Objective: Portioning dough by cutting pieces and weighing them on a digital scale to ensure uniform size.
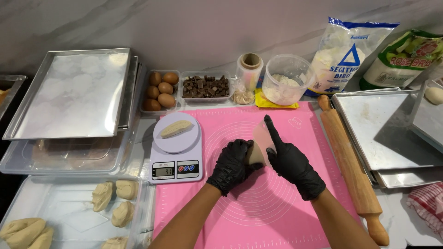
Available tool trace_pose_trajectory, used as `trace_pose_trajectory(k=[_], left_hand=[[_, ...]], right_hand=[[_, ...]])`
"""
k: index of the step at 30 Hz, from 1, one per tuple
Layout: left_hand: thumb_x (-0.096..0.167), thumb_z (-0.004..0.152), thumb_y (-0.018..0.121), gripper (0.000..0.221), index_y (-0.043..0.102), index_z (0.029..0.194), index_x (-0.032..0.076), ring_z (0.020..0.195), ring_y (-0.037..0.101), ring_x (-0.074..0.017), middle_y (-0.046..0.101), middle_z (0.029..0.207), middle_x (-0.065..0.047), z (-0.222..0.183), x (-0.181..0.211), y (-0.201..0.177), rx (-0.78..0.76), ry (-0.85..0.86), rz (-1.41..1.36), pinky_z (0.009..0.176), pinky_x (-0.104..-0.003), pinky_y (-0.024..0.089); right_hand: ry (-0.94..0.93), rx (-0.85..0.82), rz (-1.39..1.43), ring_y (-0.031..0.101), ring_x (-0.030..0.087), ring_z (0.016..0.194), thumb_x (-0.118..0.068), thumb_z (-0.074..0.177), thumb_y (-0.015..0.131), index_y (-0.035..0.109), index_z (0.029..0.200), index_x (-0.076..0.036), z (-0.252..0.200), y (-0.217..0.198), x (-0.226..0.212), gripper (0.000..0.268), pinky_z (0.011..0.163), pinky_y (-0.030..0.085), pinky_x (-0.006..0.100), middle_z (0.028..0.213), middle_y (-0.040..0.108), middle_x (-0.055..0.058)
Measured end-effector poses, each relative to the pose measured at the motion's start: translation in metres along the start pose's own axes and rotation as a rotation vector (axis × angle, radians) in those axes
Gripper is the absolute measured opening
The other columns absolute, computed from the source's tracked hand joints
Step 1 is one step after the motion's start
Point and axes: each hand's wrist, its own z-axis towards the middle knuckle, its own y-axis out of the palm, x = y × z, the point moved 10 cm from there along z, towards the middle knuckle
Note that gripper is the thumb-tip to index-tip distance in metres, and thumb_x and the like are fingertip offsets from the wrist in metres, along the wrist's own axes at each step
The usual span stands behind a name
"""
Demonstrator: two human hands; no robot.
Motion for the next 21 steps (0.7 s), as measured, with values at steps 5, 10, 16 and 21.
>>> trace_pose_trajectory(k=[5,10,16,21], left_hand=[[0.066,0.078,0.071,0.086,0.05,0.143,0.015,0.114,0.062,-0.0402,0.059,0.122,-0.012,0.001,-0.017,0.019,-0.014,-0.037,0.009,0.091,-0.055,0.057],[0.065,0.08,0.07,0.083,0.051,0.142,0.014,0.115,0.06,-0.038,0.059,0.121,-0.011,0.001,-0.015,0.01,-0.01,-0.066,0.009,0.093,-0.052,0.055],[0.062,0.078,0.07,0.088,0.047,0.148,0.015,0.116,0.058,-0.0416,0.057,0.125,-0.015,-0.001,-0.024,0.02,0.021,-0.083,0.101,0.091,-0.056,0.055],[0.073,0.077,0.063,0.097,0.042,0.15,0.013,0.123,0.054,-0.042,0.052,0.14,-0.016,0.002,-0.017,0.02,0.04,-0.023,0.052,0.097,-0.055,0.051]], right_hand=[[-0.021,-0.093,-0.122,0.07,0.018,0.046,-0.026,0.096,0.053,0.031,0.159,-0.02,0.023,0.008,-0.012,0.067,0.057,0.059,0.031,0.058,0.072,0.003],[-0.098,-0.218,-0.249,0.07,0.021,0.05,-0.016,0.097,0.043,0.022,0.163,-0.02,0.028,0.009,-0.049,0.07,0.064,0.059,0.035,0.068,0.073,0.009],[-0.111,-0.244,-0.262,0.076,0.038,0.079,-0.021,0.098,0.045,0.011,0.167,-0.03,0.039,0.03,-0.016,0.076,0.078,0.057,0.047,0.088,0.074,0.018],[-0.129,0.032,-0.433,0.074,0.04,0.086,-0.032,0.103,0.04,0.015,0.165,-0.025,0.006,0.029,-0.023,0.067,0.08,0.06,0.052,0.085,0.074,0.015]])
